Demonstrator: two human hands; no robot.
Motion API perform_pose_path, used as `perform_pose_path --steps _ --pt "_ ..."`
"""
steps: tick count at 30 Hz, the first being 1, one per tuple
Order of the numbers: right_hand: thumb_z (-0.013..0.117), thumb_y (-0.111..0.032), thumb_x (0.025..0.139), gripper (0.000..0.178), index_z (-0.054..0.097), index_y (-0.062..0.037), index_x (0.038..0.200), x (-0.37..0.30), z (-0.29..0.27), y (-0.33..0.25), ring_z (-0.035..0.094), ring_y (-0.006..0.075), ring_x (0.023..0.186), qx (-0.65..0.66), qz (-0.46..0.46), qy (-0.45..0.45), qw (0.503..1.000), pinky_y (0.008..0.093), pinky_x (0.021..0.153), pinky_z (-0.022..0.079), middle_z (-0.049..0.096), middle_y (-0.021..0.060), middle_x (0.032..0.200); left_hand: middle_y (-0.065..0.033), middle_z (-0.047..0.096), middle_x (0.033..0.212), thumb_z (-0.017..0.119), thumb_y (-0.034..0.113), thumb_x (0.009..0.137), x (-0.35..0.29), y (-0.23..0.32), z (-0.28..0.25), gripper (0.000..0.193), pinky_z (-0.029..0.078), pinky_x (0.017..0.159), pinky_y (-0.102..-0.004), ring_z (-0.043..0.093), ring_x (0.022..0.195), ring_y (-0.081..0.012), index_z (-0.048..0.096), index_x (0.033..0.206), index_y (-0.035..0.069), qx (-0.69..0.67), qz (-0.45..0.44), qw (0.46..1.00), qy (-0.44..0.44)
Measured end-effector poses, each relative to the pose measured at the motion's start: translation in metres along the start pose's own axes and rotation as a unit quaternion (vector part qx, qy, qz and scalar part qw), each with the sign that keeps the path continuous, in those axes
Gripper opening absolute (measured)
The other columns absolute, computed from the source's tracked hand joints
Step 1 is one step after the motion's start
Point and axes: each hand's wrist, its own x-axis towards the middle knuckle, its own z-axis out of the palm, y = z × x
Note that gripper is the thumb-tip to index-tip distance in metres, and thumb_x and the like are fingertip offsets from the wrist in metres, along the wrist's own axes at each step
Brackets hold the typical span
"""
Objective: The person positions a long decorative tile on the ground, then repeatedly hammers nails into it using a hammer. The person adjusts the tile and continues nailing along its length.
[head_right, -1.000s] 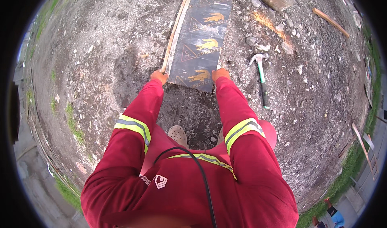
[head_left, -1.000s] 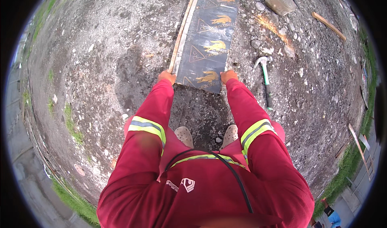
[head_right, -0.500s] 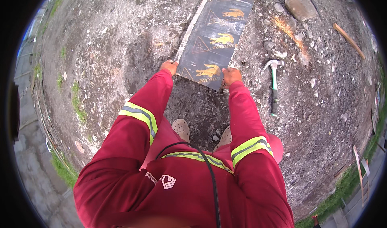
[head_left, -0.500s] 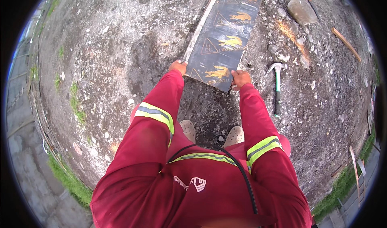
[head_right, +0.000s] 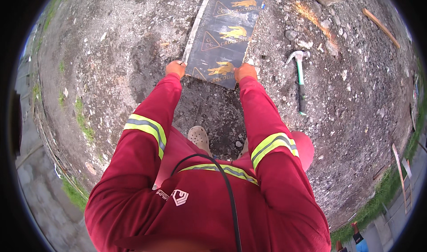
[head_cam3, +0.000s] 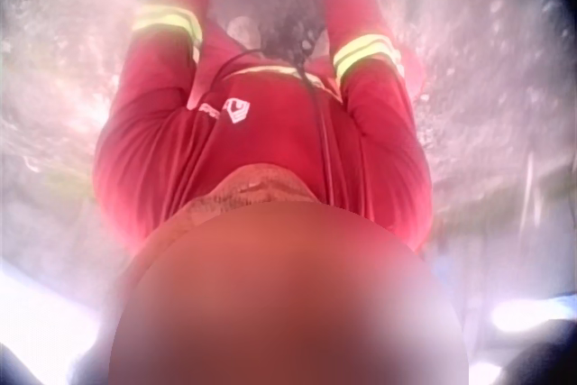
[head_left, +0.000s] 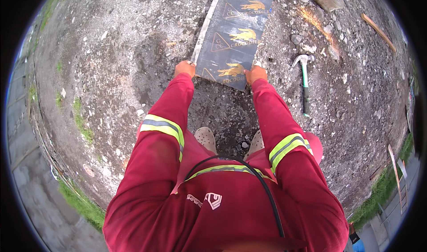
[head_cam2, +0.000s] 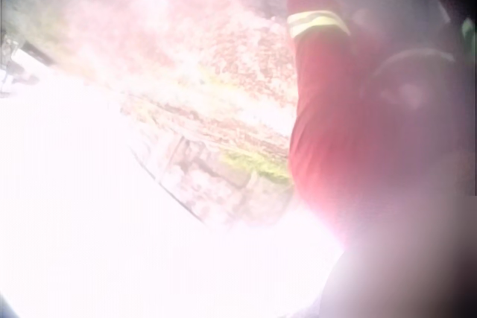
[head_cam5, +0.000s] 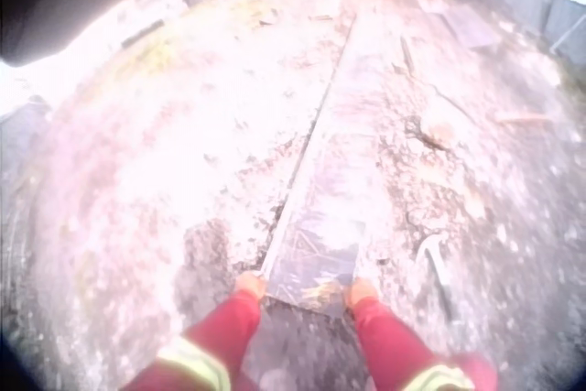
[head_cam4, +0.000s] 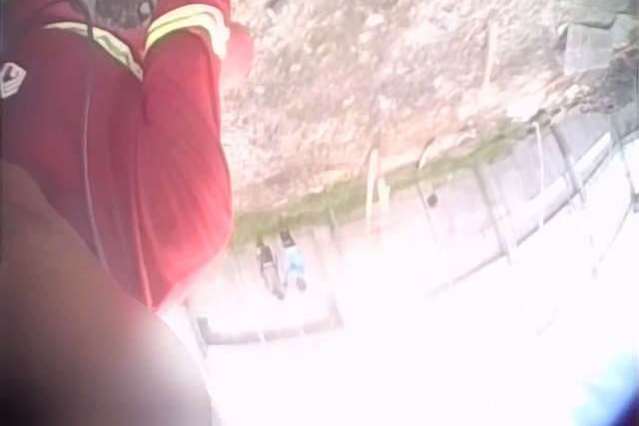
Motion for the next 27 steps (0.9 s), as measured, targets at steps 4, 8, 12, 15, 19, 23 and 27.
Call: perform_pose_path --steps 4,8,12,15,19,23,27 --pt "0.067 -0.036 0.079 0.042 0.065 0.0000 0.100 0.000 -0.009 0.001 0.061 0.0350 0.100 0.008 0.026 -0.003 1.000 0.0395 0.085 0.049 0.063 0.0229 0.103 -0.0149 0.067 0.095 0.065 0.037 0.080 -0.011 0.011 -0.008 0.032 0.049 0.082 -0.0387 0.062 0.094 -0.0327 0.069 0.096 0.010 0.067 0.009 0.998 -0.014" --pt "0.068 -0.037 0.078 0.042 0.065 -0.0001 0.099 0.000 -0.011 0.000 0.062 0.0343 0.099 -0.003 0.028 -0.008 1.000 0.0385 0.084 0.050 0.064 0.0224 0.103 -0.0151 0.067 0.095 0.067 0.039 0.077 -0.009 0.008 -0.014 0.035 0.049 0.083 -0.0388 0.063 0.093 -0.0330 0.069 0.096 0.009 0.042 0.015 0.999 -0.004" --pt "0.068 -0.038 0.078 0.043 0.065 -0.0001 0.099 0.005 -0.007 0.000 0.062 0.0336 0.099 -0.017 0.006 -0.023 1.000 0.0378 0.084 0.051 0.064 0.0215 0.102 -0.0152 0.067 0.093 0.071 0.041 0.073 -0.001 0.001 -0.012 0.038 0.049 0.082 -0.0391 0.063 0.092 -0.0332 0.069 0.093 0.008 0.037 0.022 0.999 -0.018" --pt "0.068 -0.038 0.079 0.043 0.065 -0.0005 0.100 0.011 -0.001 0.002 0.062 0.0331 0.099 -0.031 -0.002 -0.026 0.999 0.0377 0.084 0.051 0.064 0.0205 0.103 -0.0161 0.067 0.093 0.072 0.042 0.072 0.004 -0.005 -0.007 0.040 0.049 0.081 -0.0391 0.063 0.091 -0.0339 0.068 0.093 0.008 0.036 0.042 0.998 0.000" --pt "0.069 -0.038 0.079 0.042 0.065 -0.0017 0.100 0.015 0.004 0.003 0.062 0.0325 0.099 -0.021 -0.009 -0.034 0.999 0.0377 0.084 0.051 0.064 0.0196 0.104 -0.0167 0.067 0.091 0.073 0.040 0.072 0.009 -0.009 -0.006 0.040 0.049 0.081 -0.0386 0.063 0.090 -0.0344 0.066 0.094 0.007 0.031 0.021 0.999 -0.022" --pt "0.069 -0.038 0.079 0.042 0.065 -0.0031 0.102 0.013 -0.003 -0.001 0.062 0.0321 0.101 -0.025 0.019 -0.044 0.999 0.0384 0.085 0.050 0.064 0.0183 0.106 -0.0152 0.063 0.105 0.073 0.036 0.073 0.000 0.005 -0.011 0.046 0.047 0.086 -0.0389 0.059 0.101 -0.0323 0.061 0.108 0.010 0.009 -0.019 0.999 -0.029" --pt "0.066 -0.040 0.080 0.044 0.064 -0.0031 0.105 0.008 -0.014 -0.004 0.061 0.0329 0.101 -0.047 -0.006 -0.064 0.997 0.0395 0.087 0.049 0.064 0.0177 0.106 -0.0096 0.037 0.142 0.073 0.033 0.074 -0.039 0.049 -0.008 0.073 0.038 0.097 -0.0473 0.037 0.129 -0.0305 0.038 0.137 0.023 0.138 0.146 0.978 0.052"
